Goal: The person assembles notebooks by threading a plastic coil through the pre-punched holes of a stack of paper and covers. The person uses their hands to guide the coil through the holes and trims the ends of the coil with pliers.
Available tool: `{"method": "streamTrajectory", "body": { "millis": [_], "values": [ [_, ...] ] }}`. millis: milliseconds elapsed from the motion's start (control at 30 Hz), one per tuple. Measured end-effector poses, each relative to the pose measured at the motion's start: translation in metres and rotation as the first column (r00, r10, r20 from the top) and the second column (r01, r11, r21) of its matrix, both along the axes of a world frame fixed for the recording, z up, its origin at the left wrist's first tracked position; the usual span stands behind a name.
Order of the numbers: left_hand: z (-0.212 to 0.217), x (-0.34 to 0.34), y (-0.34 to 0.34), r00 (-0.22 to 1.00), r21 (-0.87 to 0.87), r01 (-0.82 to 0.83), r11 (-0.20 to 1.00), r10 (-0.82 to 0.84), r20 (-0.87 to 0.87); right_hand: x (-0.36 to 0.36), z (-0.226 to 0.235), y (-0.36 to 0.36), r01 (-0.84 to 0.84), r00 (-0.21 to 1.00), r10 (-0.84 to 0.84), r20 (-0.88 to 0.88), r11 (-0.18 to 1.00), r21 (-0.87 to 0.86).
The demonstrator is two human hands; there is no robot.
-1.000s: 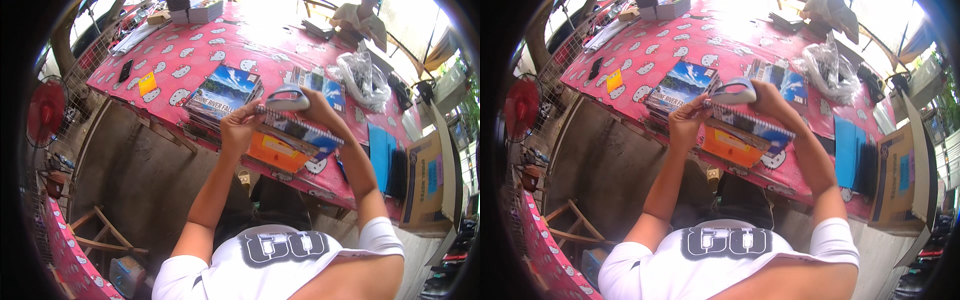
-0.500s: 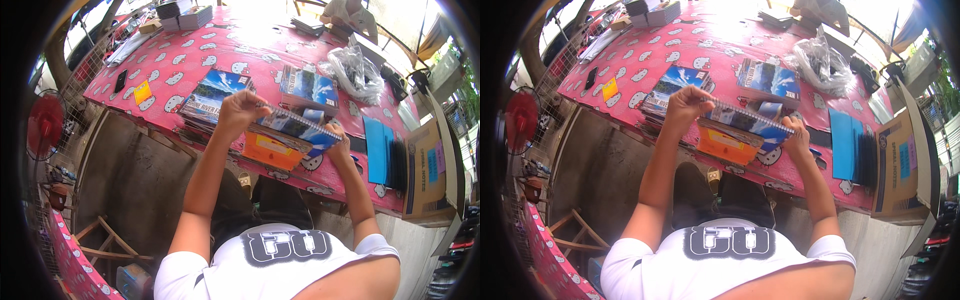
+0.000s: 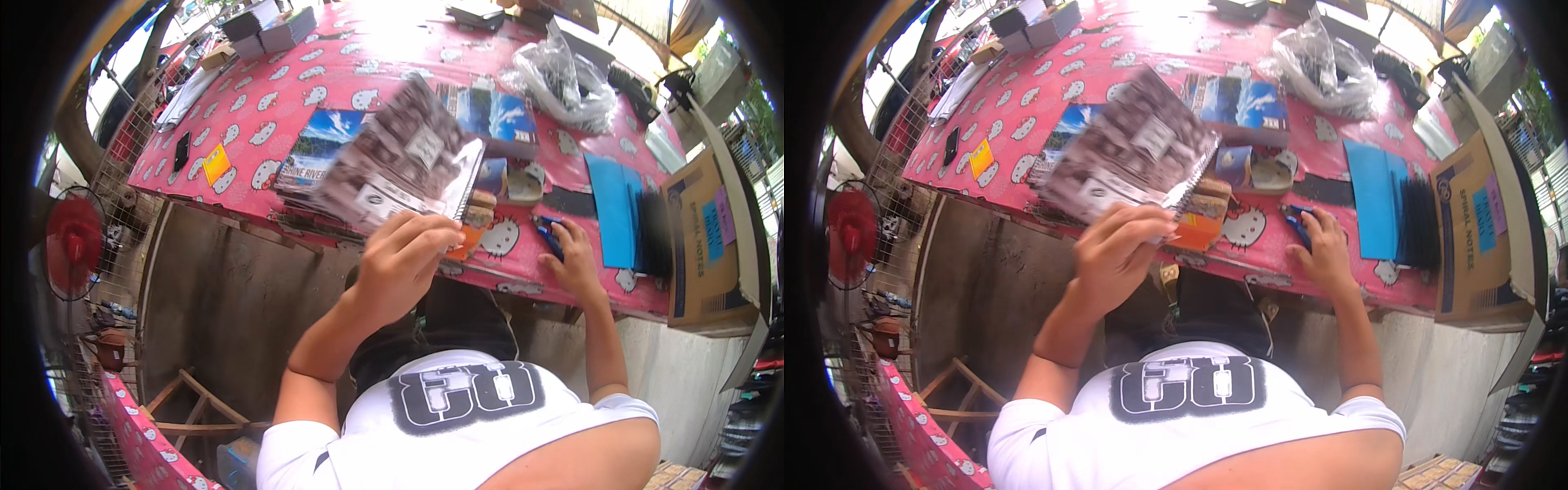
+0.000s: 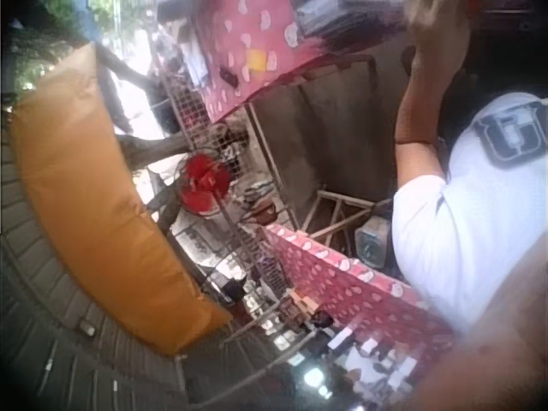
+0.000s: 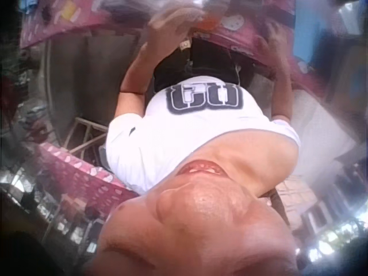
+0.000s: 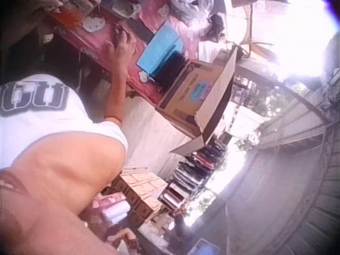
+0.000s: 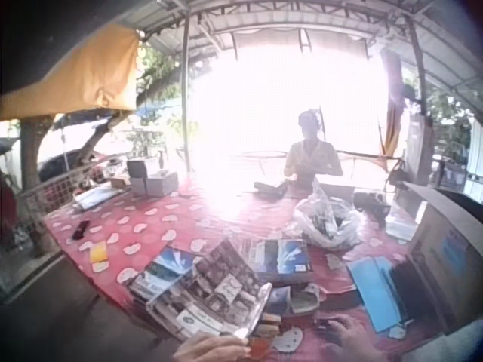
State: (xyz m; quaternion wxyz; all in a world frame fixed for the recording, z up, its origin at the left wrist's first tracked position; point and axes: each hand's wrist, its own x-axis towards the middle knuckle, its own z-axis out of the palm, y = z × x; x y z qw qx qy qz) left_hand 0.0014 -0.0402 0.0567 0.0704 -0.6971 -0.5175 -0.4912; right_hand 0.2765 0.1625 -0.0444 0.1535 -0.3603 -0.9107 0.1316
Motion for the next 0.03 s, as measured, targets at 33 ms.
{"method": "streamTrajectory", "body": {
  "millis": [33],
  "values": [
    [-0.0223, 0.0114, 0.0064, 0.981, -0.018, -0.066, 0.998, 0.068, 0.181, 0.0019, -0.0060, 0.0038, 0.051, 0.999, -0.050, 0.013, 0.997, -0.058]
  ]
}}
